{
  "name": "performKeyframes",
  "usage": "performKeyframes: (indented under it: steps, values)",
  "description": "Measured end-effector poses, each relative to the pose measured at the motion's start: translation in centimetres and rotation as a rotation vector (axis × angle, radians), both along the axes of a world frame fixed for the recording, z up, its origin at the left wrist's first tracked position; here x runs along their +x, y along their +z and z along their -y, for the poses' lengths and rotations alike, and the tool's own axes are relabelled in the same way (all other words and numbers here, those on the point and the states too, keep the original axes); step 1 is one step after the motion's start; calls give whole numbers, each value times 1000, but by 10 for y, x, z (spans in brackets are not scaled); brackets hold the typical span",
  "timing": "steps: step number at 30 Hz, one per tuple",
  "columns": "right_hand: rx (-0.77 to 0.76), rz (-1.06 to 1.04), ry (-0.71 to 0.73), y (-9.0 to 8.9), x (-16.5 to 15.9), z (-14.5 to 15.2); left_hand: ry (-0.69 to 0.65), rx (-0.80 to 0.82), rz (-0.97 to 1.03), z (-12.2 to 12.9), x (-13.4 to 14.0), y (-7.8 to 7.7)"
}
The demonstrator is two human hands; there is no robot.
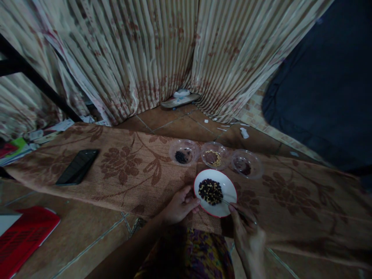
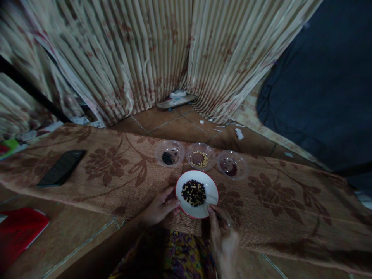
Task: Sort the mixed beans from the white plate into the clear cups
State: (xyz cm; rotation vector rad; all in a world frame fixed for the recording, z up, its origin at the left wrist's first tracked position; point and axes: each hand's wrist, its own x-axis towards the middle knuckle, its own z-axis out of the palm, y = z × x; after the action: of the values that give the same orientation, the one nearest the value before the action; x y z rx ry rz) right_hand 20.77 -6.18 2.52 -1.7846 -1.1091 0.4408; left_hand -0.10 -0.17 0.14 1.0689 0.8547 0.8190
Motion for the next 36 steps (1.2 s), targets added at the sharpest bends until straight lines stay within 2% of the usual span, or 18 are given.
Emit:
performKeyframes:
  steps: [5,14,21,31,36]
  values:
    - [-10,-16,3,-1,0,2,-11,13,-16,0,0,2]
    - [18,22,8,0,-1,-2,-20,15,-9,-1,0,-7]
    - [41,6,52,1,-3,-4,-22,12,-17,-1,-1,-3]
    - [66,10,23,-6,-3,-1,-7,10,-10,1,0,1]
    - [42,30,-12,-1,-3,0,-4,9,-10,1,0,3]
